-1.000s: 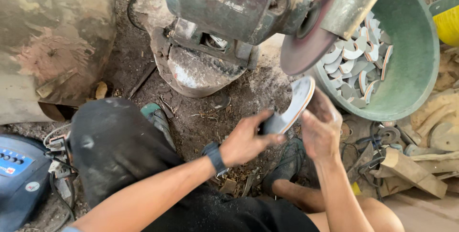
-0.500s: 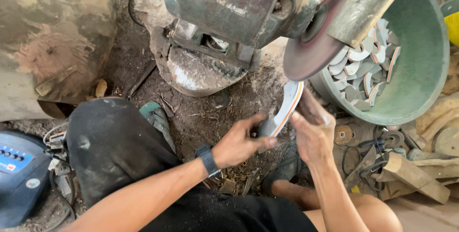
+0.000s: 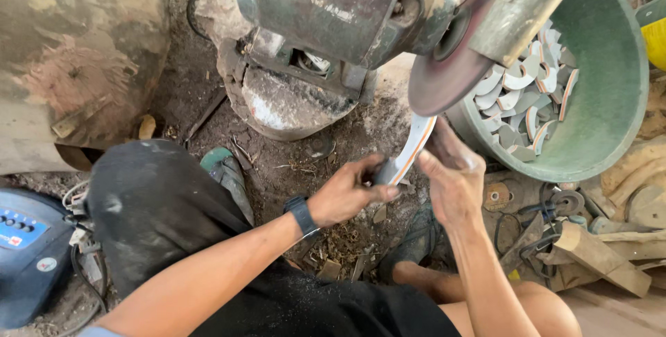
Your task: The person sits on the ground and uses a bench grinder to smooth the edges of small curved wooden pieces. They hold each piece with both hands, press it against the spinning wheel, and rotate it to grind different sides. Finished pieces are placed into a green basin nearby.
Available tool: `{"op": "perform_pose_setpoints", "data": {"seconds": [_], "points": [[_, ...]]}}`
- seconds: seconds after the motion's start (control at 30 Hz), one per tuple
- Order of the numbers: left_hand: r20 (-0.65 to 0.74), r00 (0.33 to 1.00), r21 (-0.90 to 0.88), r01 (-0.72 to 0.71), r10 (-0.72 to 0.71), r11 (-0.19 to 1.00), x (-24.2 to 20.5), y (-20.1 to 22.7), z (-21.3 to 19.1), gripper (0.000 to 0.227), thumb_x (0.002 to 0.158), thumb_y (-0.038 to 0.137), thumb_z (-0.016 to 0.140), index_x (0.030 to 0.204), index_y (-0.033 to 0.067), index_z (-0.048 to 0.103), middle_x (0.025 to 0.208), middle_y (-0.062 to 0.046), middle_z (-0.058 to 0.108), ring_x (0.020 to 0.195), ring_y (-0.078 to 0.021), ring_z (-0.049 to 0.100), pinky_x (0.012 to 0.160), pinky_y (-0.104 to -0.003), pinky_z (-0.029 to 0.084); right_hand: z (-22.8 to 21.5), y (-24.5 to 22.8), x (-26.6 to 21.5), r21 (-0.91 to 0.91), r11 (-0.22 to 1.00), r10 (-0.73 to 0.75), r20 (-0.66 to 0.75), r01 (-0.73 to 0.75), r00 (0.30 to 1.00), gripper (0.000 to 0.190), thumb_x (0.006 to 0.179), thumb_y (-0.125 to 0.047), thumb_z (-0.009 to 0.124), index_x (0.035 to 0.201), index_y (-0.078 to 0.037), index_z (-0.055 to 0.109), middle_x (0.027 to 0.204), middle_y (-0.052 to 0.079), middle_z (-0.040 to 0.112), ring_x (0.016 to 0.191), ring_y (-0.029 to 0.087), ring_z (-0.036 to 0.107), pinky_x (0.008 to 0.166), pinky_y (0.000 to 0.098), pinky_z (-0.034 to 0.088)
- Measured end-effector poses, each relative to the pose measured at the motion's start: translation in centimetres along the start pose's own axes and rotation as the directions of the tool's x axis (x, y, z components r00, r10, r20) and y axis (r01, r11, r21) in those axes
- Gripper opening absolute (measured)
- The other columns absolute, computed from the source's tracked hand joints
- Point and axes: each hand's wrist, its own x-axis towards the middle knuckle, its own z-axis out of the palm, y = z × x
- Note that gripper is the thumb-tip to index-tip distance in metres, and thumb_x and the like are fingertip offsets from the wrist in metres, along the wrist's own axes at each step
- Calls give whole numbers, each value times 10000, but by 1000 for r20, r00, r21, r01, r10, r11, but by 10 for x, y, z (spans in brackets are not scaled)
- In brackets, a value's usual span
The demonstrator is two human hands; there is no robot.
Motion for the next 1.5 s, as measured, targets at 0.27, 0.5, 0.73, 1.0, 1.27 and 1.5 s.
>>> {"op": "perform_pose_setpoints", "data": {"seconds": [0.27, 0.5, 0.73, 1.0, 1.27, 1.5], "points": [[-61, 965, 406, -208, 254, 890, -29, -1, -2, 867, 775, 346, 832, 1449, -50, 457, 1437, -267, 555, 1250, -339, 611, 1047, -460, 503, -12, 3, -39, -139, 990, 5, -33, -10, 999, 649, 844, 46, 726, 1439, 94, 470, 1373, 192, 589, 1250, 241, 597, 1077, 380, 493], [232, 966, -239, 168, -112, 956, 2, 21, -16, 717, 968, 498, 558, 1460, -22, 509, 1153, -215, 728, 893, -248, 732, 778, -366, 580, -32, -15, -22, -117, 993, 17, -141, -34, 990, 462, 884, 71, 648, 1333, 93, 543, 1174, 146, 689, 1014, 214, 692, 880, 384, 619], [233, 962, -178, 188, -144, 966, 19, 49, -2, 704, 851, 291, 750, 1404, -70, 506, 1153, -192, 730, 918, -196, 737, 793, -326, 635, -23, -24, 8, -162, 984, -84, -77, 71, 993, 568, 888, 88, 699, 1420, 51, 505, 1205, 117, 672, 1058, 172, 660, 945, 310, 563], [-9, 1000, -134, -23, 22, 991, 28, 56, 14, 780, 811, 294, 808, 1397, -98, 475, 1157, -185, 722, 922, -202, 728, 778, -318, 601, -13, -36, 37, -236, 968, -95, -8, 90, 995, 465, 889, 74, 704, 1342, 56, 598, 1203, 93, 714, 1105, 159, 671, 991, 296, 553], [4, 992, -196, -121, 124, 973, 35, 52, 9, 720, 838, 364, 807, 1334, -99, 564, 1194, -175, 704, 1029, -182, 689, 857, -304, 571, -6, -40, 50, -239, 958, -153, 29, 155, 988, 526, 883, 48, 749, 1382, 35, 585, 1152, 98, 707, 1048, 154, 667, 933, 288, 543], [26, 997, -298, -60, 71, 953, 35, 57, 7, 659, 838, 361, 781, 1296, -69, 582, 1106, -149, 697, 952, -185, 690, 760, -313, 597, -4, -39, 59, -230, 962, -139, 39, 145, 989, 558, 875, 21, 767, 1407, 46, 600, 1178, 103, 730, 1027, 148, 693, 904, 287, 591]]}}
